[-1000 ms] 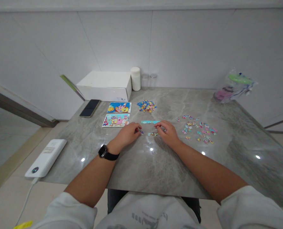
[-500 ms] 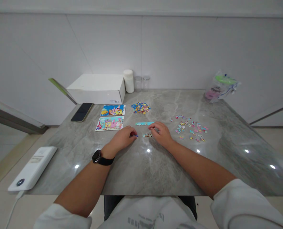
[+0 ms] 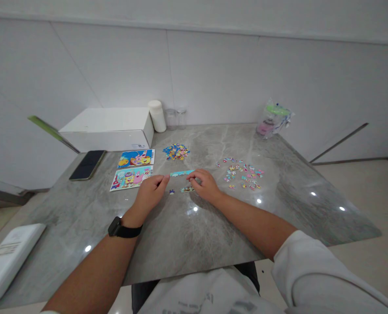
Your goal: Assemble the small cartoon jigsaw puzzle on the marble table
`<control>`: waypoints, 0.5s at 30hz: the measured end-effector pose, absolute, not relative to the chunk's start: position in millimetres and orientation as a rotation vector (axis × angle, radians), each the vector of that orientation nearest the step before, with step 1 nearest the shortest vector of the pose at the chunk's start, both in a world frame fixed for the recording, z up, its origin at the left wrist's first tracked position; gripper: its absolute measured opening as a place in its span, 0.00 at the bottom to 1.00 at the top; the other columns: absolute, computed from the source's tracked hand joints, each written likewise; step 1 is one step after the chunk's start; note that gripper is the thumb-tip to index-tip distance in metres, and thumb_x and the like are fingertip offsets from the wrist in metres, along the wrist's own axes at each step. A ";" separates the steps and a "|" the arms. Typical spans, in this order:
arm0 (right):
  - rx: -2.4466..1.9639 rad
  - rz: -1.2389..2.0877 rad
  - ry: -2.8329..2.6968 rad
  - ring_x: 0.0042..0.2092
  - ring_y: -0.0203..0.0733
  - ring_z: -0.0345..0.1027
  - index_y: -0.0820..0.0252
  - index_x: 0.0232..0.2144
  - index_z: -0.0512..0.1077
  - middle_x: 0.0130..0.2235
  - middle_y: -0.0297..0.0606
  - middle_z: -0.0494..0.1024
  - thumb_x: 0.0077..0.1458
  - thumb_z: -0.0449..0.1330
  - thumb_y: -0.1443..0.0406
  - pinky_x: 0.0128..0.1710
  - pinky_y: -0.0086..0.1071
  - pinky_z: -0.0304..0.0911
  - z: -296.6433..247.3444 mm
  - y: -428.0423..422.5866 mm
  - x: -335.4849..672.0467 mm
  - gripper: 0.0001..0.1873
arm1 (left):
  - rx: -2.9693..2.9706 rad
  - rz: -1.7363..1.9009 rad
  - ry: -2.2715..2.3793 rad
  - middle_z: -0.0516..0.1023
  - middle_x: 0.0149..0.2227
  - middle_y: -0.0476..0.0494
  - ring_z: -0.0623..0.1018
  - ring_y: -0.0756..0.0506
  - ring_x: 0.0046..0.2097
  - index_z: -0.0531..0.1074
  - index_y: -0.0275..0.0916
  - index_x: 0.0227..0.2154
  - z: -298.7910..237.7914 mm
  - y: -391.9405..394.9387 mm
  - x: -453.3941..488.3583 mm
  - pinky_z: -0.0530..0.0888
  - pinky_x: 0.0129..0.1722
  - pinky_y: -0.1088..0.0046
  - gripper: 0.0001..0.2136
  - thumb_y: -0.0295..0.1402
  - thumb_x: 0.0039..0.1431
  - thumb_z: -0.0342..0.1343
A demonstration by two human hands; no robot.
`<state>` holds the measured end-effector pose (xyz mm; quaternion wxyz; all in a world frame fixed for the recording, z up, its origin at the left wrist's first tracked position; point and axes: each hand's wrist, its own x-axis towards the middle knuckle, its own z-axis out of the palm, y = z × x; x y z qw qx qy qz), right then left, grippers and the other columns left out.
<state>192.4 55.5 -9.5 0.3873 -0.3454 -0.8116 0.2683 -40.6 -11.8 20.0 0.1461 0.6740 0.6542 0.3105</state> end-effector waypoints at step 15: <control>-1.103 0.345 -1.728 0.44 0.44 0.75 0.57 0.41 0.80 0.42 0.40 0.83 0.63 0.59 0.61 0.52 0.39 0.68 68.4 139.4 270.5 0.11 | 1.866 0.964 1.924 0.61 0.20 0.51 0.67 0.48 0.26 0.60 0.40 0.20 10.6 -9.9 -35.8 0.56 0.29 0.70 0.25 0.49 0.70 0.45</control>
